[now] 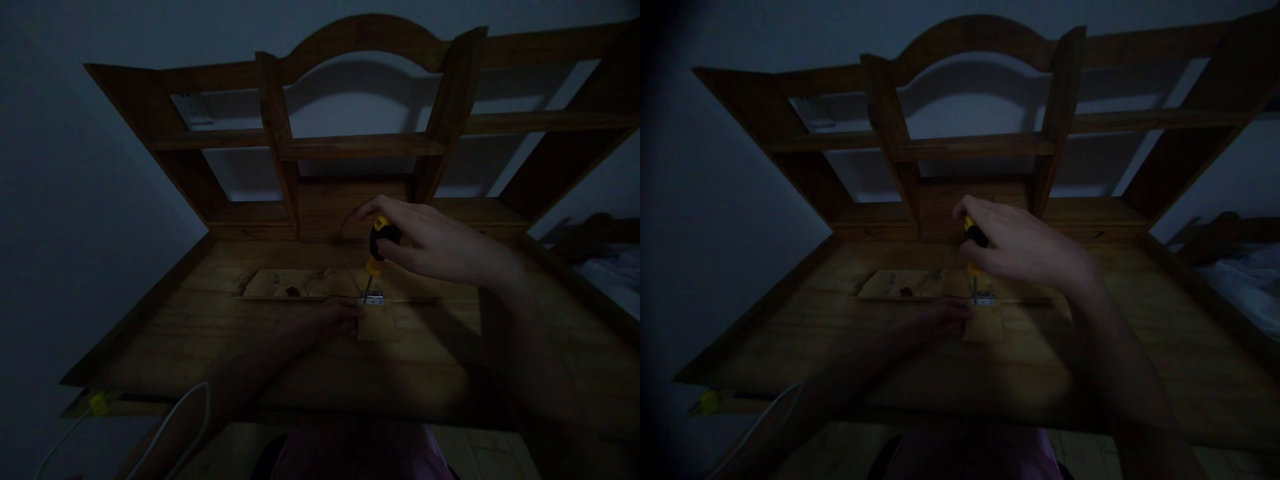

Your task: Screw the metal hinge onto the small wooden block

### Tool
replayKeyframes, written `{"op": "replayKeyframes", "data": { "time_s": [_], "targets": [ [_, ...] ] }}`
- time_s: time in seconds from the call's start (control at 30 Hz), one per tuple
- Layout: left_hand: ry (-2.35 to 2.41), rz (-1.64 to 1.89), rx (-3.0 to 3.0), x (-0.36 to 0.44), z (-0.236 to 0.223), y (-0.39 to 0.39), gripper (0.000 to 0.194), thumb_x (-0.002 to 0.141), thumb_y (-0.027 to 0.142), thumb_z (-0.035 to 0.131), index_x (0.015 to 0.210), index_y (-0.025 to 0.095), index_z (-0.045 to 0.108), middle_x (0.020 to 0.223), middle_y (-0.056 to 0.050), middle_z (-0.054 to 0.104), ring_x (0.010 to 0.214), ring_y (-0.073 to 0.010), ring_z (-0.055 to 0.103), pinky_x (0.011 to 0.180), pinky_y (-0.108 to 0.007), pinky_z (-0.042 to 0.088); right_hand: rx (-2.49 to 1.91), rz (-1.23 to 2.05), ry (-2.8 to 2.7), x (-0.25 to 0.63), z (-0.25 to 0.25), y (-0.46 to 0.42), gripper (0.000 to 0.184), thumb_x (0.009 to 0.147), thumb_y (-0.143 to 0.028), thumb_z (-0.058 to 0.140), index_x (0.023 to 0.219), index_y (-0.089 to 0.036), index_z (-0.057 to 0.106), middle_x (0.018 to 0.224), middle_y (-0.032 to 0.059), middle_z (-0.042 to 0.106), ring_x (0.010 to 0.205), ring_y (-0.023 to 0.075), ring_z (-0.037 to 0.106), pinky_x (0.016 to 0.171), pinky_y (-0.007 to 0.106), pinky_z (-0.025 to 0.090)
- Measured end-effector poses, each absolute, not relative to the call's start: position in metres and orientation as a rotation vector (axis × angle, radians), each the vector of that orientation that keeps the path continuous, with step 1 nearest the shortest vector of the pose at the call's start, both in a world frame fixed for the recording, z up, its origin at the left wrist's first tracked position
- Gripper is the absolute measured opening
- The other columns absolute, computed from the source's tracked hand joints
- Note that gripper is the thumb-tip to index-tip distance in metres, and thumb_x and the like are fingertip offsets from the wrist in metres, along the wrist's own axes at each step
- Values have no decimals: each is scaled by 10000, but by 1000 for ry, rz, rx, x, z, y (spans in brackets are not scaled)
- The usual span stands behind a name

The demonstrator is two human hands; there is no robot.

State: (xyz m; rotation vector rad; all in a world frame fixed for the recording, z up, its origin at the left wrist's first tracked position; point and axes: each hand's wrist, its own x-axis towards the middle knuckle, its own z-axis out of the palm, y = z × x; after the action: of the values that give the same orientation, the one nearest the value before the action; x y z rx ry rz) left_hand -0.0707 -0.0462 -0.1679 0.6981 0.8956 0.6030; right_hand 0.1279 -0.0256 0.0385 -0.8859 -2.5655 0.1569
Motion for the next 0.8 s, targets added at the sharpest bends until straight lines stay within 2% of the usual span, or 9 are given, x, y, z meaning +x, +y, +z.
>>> {"op": "replayKeyframes", "data": {
  "time_s": [0.07,0.13,0.23,0.3,0.4,0.47,0.6,0.7,0.8],
  "targets": [
    [895,605,689,-70,-166,-46,143,783,150,793,887,75,730,846,-80,700,700,-130,659,621,-233,509,-830,179,-2571,127,38,-27,324,983,-335,503,1283,-227,562,1211,74,682,1027,249,655,846,353,459],
    [886,609,686,-70,-165,-46,138,781,152,796,863,72,720,813,-71,686,670,-123,649,599,-233,496,-882,94,-2563,124,37,-29,302,1011,-417,484,1210,-216,591,1060,75,712,924,245,668,785,342,450],
    [877,602,695,-70,-167,-46,134,789,158,790,864,72,718,809,-70,682,665,-117,642,598,-230,491,-1065,-158,-2503,119,34,-30,389,1010,-530,456,1114,-183,597,845,88,692,790,268,657,706,354,419],
    [882,594,695,-70,-169,-45,141,786,160,790,874,74,722,817,-72,684,668,-121,642,594,-231,488,-1094,-209,-2492,118,34,-29,360,986,-498,491,1106,-172,586,889,104,693,821,284,658,712,367,420],
    [875,599,698,-71,-168,-46,156,783,164,792,888,68,728,851,-85,691,689,-126,649,602,-232,489,-996,-55,-2546,122,36,-27,301,918,-360,555,1167,-191,565,1133,106,680,967,280,653,790,372,444],
    [862,603,710,-71,-166,-47,159,794,166,786,906,66,733,878,-94,697,697,-122,647,617,-234,491,-944,36,-2570,125,38,-27,328,896,-323,565,1202,-205,557,1196,88,665,1002,267,646,814,364,450],
    [853,601,721,-72,-169,-46,177,802,174,784,942,75,741,902,-94,701,712,-125,651,630,-238,489,-971,70,-2579,124,38,-29,290,933,-317,538,1202,-212,560,997,52,696,865,232,658,724,322,434],
    [831,601,731,-73,-175,-45,207,776,211,816,911,78,732,884,-94,701,706,-132,651,628,-243,485,-1106,-141,-2521,120,35,-30,334,998,-465,478,1159,-191,582,816,65,681,753,251,653,670,328,404],
    [857,594,723,-72,-176,-44,196,774,203,816,902,81,730,854,-86,700,698,-130,651,643,-241,490,-1198,-262,-2474,118,35,-29,458,984,-581,462,1138,-172,599,789,97,686,748,294,662,690,366,418]
  ]
}}
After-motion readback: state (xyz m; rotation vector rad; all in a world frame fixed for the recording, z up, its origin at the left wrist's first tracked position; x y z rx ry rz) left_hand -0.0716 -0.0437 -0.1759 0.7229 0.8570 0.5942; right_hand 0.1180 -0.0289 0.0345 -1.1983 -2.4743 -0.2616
